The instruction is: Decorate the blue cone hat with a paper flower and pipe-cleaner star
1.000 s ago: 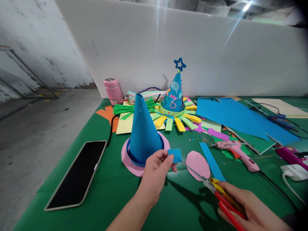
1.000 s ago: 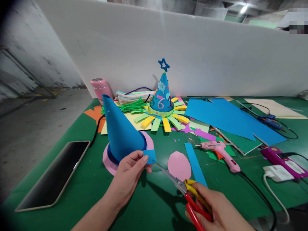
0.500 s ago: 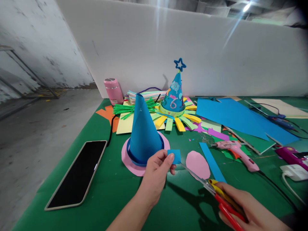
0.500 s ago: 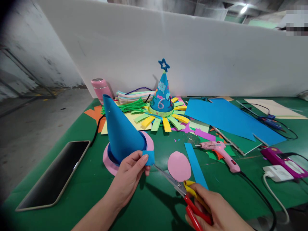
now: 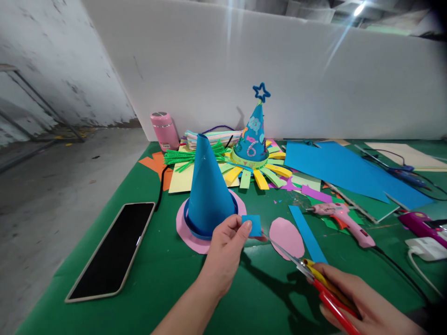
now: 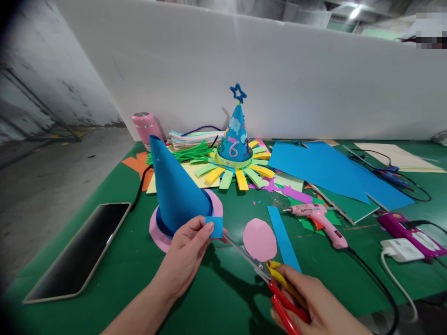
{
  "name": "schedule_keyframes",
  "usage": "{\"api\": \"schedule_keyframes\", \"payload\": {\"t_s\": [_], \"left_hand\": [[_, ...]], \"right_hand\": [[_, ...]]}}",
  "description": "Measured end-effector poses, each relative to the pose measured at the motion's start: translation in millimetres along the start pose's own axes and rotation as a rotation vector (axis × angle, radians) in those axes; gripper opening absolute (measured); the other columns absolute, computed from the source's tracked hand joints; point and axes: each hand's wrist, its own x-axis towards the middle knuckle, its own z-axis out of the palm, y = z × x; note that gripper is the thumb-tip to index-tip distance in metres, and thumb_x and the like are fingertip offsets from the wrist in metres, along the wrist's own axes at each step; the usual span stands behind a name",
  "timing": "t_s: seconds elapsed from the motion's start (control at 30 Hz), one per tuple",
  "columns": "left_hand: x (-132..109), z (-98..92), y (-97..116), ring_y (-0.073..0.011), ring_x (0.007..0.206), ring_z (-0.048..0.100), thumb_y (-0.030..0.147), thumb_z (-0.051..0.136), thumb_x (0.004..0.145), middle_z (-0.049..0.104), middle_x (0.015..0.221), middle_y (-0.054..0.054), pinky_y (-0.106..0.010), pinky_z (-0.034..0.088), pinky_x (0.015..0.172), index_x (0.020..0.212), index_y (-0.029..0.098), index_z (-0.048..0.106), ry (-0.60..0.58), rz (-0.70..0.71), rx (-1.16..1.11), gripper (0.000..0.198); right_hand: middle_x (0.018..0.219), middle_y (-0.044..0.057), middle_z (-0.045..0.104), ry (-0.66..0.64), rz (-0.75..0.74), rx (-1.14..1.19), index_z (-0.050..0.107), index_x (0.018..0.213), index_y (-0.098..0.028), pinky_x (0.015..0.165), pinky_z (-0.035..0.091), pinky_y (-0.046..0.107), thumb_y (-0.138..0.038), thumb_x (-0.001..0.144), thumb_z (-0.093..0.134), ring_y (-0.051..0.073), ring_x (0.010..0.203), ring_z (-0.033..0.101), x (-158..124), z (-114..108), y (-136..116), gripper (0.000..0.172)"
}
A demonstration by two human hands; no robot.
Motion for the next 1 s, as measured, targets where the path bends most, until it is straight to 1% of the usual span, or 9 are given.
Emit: {"api": "schedule_keyframes", "payload": {"t_s": [0.13, 0.3, 0.43, 0.57, 0.77, 0.93, 1.0], "left_hand": [[-1, 0.7, 1, -0.0104, 0.066, 0.058, 0.023, 0.048, 0.081, 0.062, 0.068, 0.002, -0.023, 0.038, 0.071, 0.069, 0.018, 0.051, -0.037, -0.003, -0.033, 0.013], [0, 0.8, 0, -0.0099, 0.065, 0.060, 0.022, 0.048, 0.081, 0.060, 0.067, 0.004, -0.024, 0.039, 0.071, 0.068, 0.019, 0.050, -0.048, -0.001, -0.078, 0.013], [1, 1.6, 0, -0.0095, 0.067, 0.060, 0.021, 0.048, 0.081, 0.059, 0.065, 0.005, -0.022, 0.039, 0.070, 0.068, 0.019, 0.049, -0.047, 0.002, -0.088, 0.014], [0, 2.1, 0, -0.0091, 0.067, 0.061, 0.021, 0.048, 0.081, 0.058, 0.063, 0.007, -0.021, 0.039, 0.069, 0.067, 0.020, 0.049, -0.043, 0.006, -0.106, 0.014], [0, 1.4, 0, -0.0088, 0.065, 0.061, 0.020, 0.049, 0.081, 0.057, 0.062, 0.008, -0.022, 0.039, 0.070, 0.067, 0.020, 0.049, -0.035, -0.003, -0.107, 0.014], [0, 0.4, 0, -0.0092, 0.067, 0.061, 0.021, 0.049, 0.081, 0.059, 0.063, 0.006, -0.022, 0.039, 0.070, 0.067, 0.019, 0.049, -0.033, 0.001, -0.085, 0.014], [0, 0.3, 0, -0.0095, 0.066, 0.061, 0.021, 0.049, 0.081, 0.059, 0.064, 0.006, -0.022, 0.039, 0.070, 0.067, 0.019, 0.050, -0.037, 0.003, -0.075, 0.013]], "right_hand": [[0.078, 0.004, 0.072, -0.060, -0.029, 0.005, 0.062, 0.102, -0.023, 0.060, 0.054, 0.021, -0.030, 0.067, 0.060, 0.023, 0.075, 0.066, 4, -3, -10, 0.036], [0.067, 0.003, 0.071, -0.103, 0.015, 0.033, 0.066, 0.092, -0.024, 0.056, 0.053, 0.021, -0.032, 0.067, 0.060, 0.023, 0.070, 0.066, 6, -4, -15, 0.027], [0.068, 0.003, 0.070, -0.163, 0.061, 0.078, 0.065, 0.091, -0.023, 0.054, 0.053, 0.021, -0.034, 0.070, 0.056, 0.021, 0.063, 0.065, 5, -4, -16, 0.025], [0.071, 0.004, 0.070, -0.162, 0.083, 0.125, 0.064, 0.092, -0.023, 0.052, 0.052, 0.020, -0.033, 0.071, 0.056, 0.019, 0.060, 0.064, 4, -2, -17, 0.024], [0.070, 0.003, 0.069, -0.182, 0.020, 0.108, 0.064, 0.088, -0.023, 0.049, 0.052, 0.019, -0.030, 0.071, 0.056, 0.018, 0.056, 0.064, 9, -1, -15, 0.020], [0.069, 0.003, 0.070, -0.149, -0.004, 0.104, 0.063, 0.096, -0.024, 0.051, 0.052, 0.019, -0.029, 0.071, 0.057, 0.018, 0.056, 0.064, 8, 0, -10, 0.026], [0.067, 0.003, 0.070, -0.136, -0.001, 0.103, 0.064, 0.095, -0.024, 0.051, 0.053, 0.019, -0.029, 0.070, 0.058, 0.018, 0.056, 0.065, 7, 0, -9, 0.027]]}}
